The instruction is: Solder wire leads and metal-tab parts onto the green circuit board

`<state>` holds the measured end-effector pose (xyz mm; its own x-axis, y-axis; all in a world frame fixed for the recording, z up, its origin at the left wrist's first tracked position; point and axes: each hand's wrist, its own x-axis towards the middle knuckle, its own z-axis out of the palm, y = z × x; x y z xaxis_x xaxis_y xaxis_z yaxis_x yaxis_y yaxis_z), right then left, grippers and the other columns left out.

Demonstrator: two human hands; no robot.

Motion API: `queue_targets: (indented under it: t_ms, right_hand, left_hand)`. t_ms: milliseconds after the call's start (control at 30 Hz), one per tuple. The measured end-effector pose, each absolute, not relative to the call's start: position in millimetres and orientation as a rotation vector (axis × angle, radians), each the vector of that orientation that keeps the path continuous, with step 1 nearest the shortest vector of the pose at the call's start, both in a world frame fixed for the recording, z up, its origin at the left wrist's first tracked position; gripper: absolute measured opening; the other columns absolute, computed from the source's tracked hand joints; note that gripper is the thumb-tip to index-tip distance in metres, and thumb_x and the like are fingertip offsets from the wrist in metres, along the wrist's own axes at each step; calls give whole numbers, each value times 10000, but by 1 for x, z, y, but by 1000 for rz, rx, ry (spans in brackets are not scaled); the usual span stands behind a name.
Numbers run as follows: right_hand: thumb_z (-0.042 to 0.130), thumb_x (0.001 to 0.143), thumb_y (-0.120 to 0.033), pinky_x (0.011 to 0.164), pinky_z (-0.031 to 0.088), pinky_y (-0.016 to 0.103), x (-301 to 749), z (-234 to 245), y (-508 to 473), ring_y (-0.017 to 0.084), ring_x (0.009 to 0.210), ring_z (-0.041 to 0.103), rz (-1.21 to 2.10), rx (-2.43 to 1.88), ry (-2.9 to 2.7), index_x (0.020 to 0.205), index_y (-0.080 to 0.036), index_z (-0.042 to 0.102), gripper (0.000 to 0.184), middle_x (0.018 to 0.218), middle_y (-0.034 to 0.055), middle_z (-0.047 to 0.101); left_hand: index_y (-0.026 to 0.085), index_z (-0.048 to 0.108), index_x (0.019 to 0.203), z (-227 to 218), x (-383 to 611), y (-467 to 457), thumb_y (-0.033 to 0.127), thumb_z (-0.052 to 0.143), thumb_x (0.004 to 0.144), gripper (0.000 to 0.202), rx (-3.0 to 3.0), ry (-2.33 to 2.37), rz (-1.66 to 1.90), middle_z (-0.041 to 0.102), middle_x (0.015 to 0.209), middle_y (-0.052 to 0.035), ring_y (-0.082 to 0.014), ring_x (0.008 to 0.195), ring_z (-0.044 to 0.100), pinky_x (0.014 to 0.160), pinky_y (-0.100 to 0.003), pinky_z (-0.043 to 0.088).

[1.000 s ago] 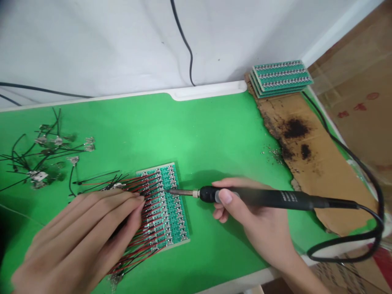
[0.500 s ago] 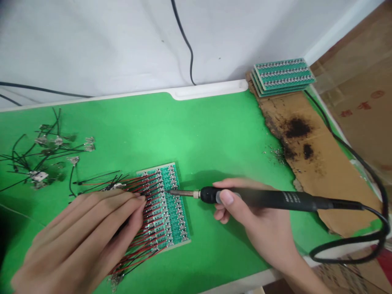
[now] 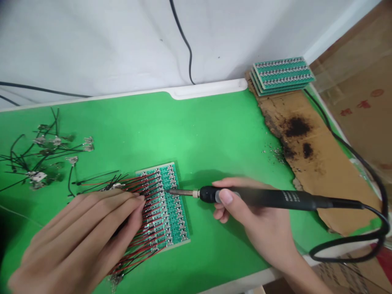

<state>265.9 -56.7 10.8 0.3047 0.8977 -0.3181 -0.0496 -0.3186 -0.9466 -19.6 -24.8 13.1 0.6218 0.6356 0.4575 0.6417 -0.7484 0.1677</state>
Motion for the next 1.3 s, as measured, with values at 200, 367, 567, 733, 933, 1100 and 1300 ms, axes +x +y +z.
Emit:
queue_targets:
  t_ms: [200,367,567,733,933,1100,1300]
  right_hand:
    - [964,867,-643,538,633,249,266,11,-57,149,558,723,1208,-1580,-795,983,-270,905,395,681,10,771]
    - [960,874,-640,541,636,244,266,11,-57,147,559,721,1207,-1577,-803,983,-278,901,382,686,9,777]
    - [949,891,-631,549,647,229,268,10,-57,142,562,734,1199,-1573,-826,992,-280,906,368,687,5,779]
    - [904,988,-490,494,648,216,278,-1,-55,159,535,761,1219,-1406,-989,1047,-287,920,212,691,21,804]
    - [865,1037,-408,511,650,181,284,-7,-53,149,548,782,1216,-1360,-1054,1101,-336,927,115,702,10,819]
    - [884,1014,-439,490,652,212,285,-5,-56,167,530,770,1208,-1392,-1032,1079,-293,931,167,695,35,810]
    - [879,1021,-428,499,657,208,284,-5,-55,168,547,782,1228,-1385,-1027,1087,-300,930,153,707,28,815]
  left_hand:
    - [76,722,1223,14,-18,-24,26,733,1022,208,-2847,-1090,-770,856,1118,-114,-273,999,813,929,-485,610]
    - [77,724,1243,12,-19,-25,37,733,1030,217,-2835,-1105,-787,852,1129,-113,-281,1023,805,956,-489,598]
    - [84,726,1238,10,-20,-26,62,714,1054,185,-2817,-1101,-787,840,1139,-115,-285,1050,773,983,-480,570]
    - [84,732,1247,10,-20,-26,58,652,1076,190,-2825,-1093,-770,821,1177,-124,-300,1130,749,1033,-477,556]
    - [64,719,1281,12,-22,-26,38,621,1067,236,-2869,-1076,-748,814,1214,-144,-310,1130,735,1039,-492,545]
    - [58,714,1286,12,-22,-26,26,613,1056,253,-2887,-1073,-737,812,1207,-144,-312,1132,723,1029,-489,537]
    - [56,714,1284,12,-22,-25,21,609,1049,260,-2884,-1064,-720,808,1207,-144,-312,1135,722,1032,-489,538]
